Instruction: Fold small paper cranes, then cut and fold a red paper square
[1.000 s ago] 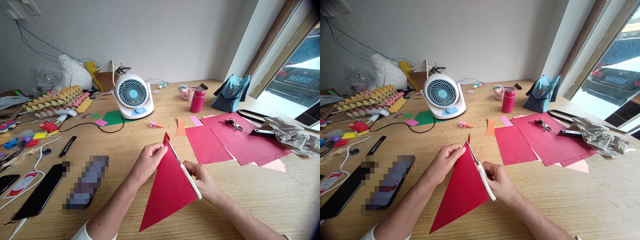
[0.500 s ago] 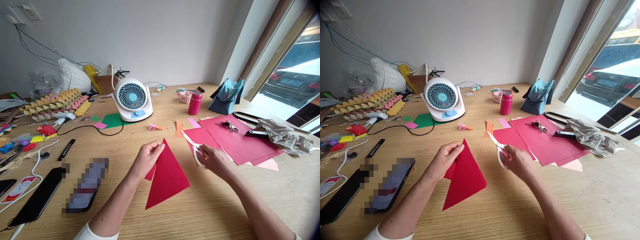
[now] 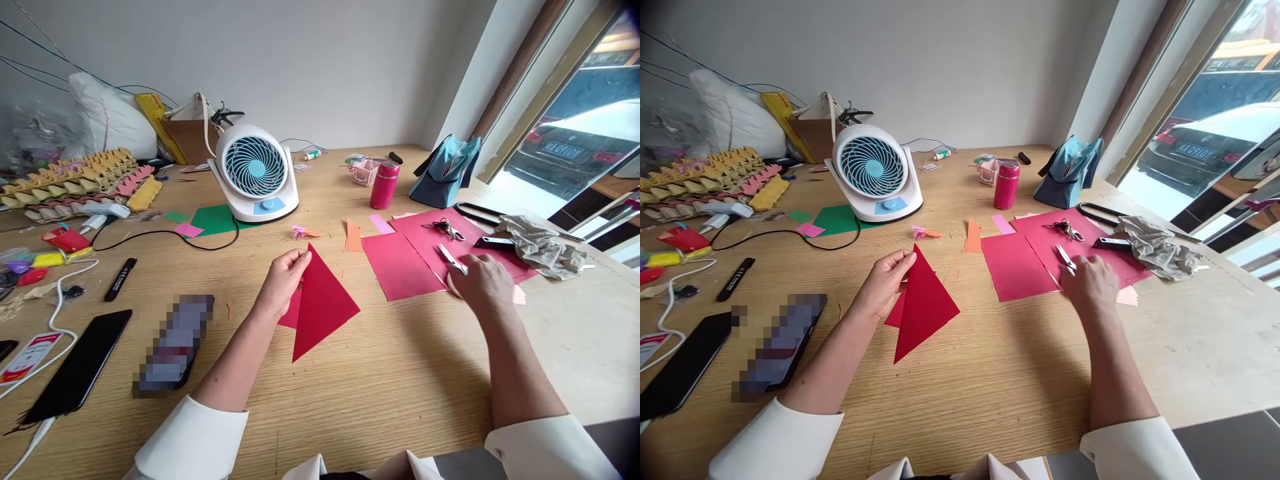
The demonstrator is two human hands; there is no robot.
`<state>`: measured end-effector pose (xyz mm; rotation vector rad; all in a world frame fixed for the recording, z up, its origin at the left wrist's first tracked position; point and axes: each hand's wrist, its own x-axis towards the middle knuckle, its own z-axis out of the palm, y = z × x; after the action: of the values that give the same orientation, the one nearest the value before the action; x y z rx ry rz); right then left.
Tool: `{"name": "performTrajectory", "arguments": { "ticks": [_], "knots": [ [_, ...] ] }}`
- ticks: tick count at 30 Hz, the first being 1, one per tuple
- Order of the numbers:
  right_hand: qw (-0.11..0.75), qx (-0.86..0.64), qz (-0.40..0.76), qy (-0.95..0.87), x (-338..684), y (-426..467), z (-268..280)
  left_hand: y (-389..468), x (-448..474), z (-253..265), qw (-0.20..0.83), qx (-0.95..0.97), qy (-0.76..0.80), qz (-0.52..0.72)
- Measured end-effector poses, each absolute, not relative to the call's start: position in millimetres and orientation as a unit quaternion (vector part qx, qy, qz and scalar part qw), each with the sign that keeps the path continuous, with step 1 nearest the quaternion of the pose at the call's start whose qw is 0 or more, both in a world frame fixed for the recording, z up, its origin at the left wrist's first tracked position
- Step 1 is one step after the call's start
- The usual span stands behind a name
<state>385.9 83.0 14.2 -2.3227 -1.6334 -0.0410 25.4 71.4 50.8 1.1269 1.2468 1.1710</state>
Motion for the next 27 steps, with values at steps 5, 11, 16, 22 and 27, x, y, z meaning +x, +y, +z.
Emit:
{"name": "performTrajectory", "arguments": {
  "ticks": [5, 11, 16, 22, 27],
  "knots": [
    [0.329, -0.467, 0.443, -0.691, 281.4, 50.2, 23.9, 70.3, 35.4, 37.9, 0.509, 0.480, 0.518, 0.493],
    [0.324, -0.451, 0.559, -0.616, 242.6, 32.9, 10.2, 68.7, 44.3, 29.4, 0.520, 0.482, 0.528, 0.469],
    [0.379, -0.484, 0.569, -0.546, 250.3, 43.0, 4.7, 63.2, 50.0, 25.0, 0.594, 0.503, 0.503, 0.376],
    [0.381, -0.495, 0.555, -0.550, 254.3, 44.6, 3.7, 68.1, 46.1, 16.6, 0.555, 0.524, 0.519, 0.385],
    [0.382, -0.500, 0.512, -0.585, 259.5, 46.9, -2.8, 68.7, 45.0, 14.1, 0.531, 0.565, 0.514, 0.367]
  ]
}}
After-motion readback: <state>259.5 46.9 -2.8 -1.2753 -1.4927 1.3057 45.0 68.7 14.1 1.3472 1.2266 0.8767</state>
